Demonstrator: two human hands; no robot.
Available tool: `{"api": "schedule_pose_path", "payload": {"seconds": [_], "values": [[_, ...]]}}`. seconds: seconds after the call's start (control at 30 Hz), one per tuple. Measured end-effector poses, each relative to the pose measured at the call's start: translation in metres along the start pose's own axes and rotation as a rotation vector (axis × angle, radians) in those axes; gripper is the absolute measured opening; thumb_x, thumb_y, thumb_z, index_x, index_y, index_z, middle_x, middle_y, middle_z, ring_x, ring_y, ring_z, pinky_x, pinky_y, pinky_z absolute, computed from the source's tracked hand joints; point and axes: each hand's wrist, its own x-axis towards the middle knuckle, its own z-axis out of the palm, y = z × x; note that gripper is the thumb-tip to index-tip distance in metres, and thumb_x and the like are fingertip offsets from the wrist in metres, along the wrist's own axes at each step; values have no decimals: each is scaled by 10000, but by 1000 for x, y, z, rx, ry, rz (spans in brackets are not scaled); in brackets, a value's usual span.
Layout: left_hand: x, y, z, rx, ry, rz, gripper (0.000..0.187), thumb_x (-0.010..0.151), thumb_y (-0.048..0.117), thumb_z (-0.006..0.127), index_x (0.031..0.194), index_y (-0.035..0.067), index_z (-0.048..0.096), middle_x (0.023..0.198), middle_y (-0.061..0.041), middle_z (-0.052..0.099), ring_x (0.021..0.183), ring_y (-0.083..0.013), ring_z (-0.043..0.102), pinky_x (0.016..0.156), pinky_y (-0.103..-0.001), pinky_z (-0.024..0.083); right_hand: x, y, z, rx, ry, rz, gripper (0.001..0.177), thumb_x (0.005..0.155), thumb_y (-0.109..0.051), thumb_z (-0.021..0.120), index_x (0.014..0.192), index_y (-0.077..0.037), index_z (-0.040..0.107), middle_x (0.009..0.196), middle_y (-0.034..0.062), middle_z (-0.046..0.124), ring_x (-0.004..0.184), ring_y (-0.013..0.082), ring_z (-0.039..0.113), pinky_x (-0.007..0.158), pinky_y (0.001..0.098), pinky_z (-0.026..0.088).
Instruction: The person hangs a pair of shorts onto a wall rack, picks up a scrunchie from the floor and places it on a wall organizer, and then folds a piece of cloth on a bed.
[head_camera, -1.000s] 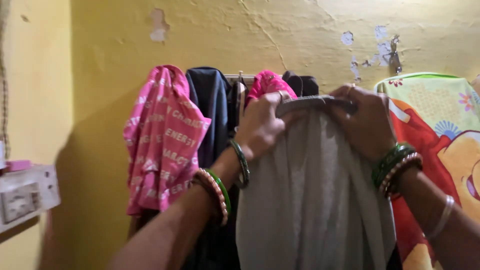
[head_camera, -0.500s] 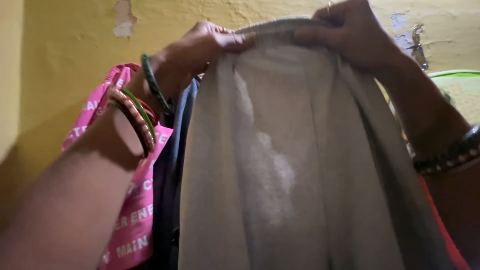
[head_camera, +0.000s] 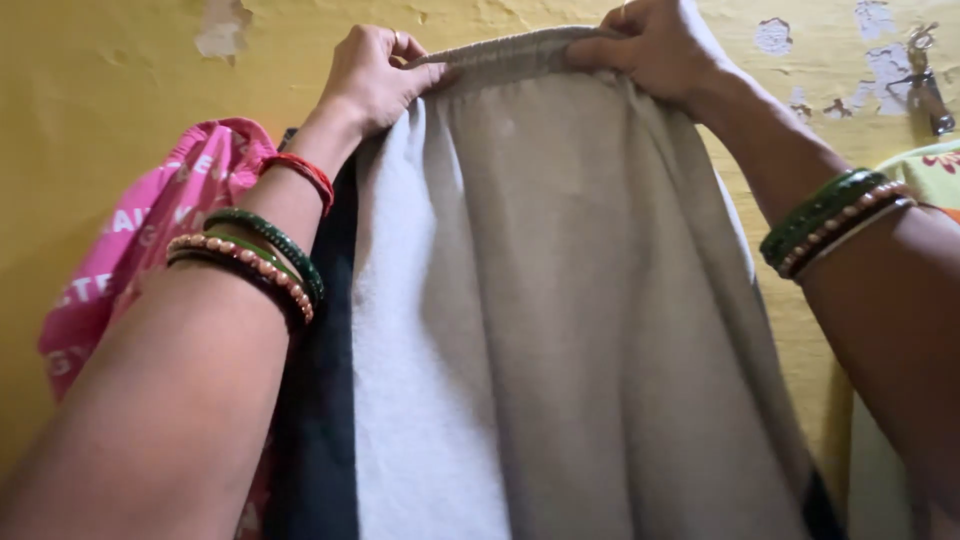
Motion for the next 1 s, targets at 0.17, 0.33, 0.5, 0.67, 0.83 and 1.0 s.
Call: {"api": "schedule_pose_path", "payload": {"seconds": [0.17, 0.33, 0.5, 0.67, 0.83, 1.0], "values": [[-5, -22, 21, 41, -26, -87, 366, 767, 379, 939, 816, 55, 774, 776, -75, 769, 669, -134, 696, 650, -311, 558, 23, 40, 23, -73, -21, 10, 319, 856, -334, 833, 970, -39, 795, 847, 81, 759, 693, 134, 680, 696, 315, 570], [-6, -10, 34, 290, -28, -146, 395, 723, 443, 937, 829, 101, 769, 850, -110, 761, 759, -243, 731, 716, -390, 577, 20, 67, 51, -164, 100, -83, 314, 863, -332, 856, 941, -32, 810, 844, 113, 769, 694, 136, 685, 712, 320, 563], [-9, -5, 39, 398, -38, -181, 370, 712, 430, 924, 872, 137, 765, 966, -99, 772, 906, -280, 733, 808, -428, 580, 15, 63, 54, -214, 112, -74, 288, 859, -314, 878, 945, -51, 800, 814, 126, 757, 647, 144, 652, 643, 335, 534], [-5, -5, 36, 438, -192, -229, 423, 694, 420, 928, 993, 164, 772, 1030, -99, 754, 954, -274, 701, 839, -426, 547, 5, 62, 42, -81, -49, 30, 271, 814, -224, 873, 1000, -84, 734, 833, 108, 755, 671, 121, 638, 604, 311, 499], [11, -22, 32, 258, -411, -248, 433, 787, 357, 875, 1119, 96, 781, 1062, -120, 783, 938, -219, 737, 864, -376, 572, -2, 58, 21, -88, -98, 157, 220, 846, -273, 843, 1014, -152, 769, 886, 50, 782, 762, 81, 692, 706, 262, 566], [23, -28, 15, 49, -554, -244, 343, 853, 318, 840, 1112, 102, 779, 1063, -67, 784, 955, -163, 720, 891, -301, 549, -5, 72, 27, -26, -14, 151, 248, 836, -254, 871, 1016, -118, 768, 889, 74, 771, 727, 84, 678, 667, 271, 563]]}}
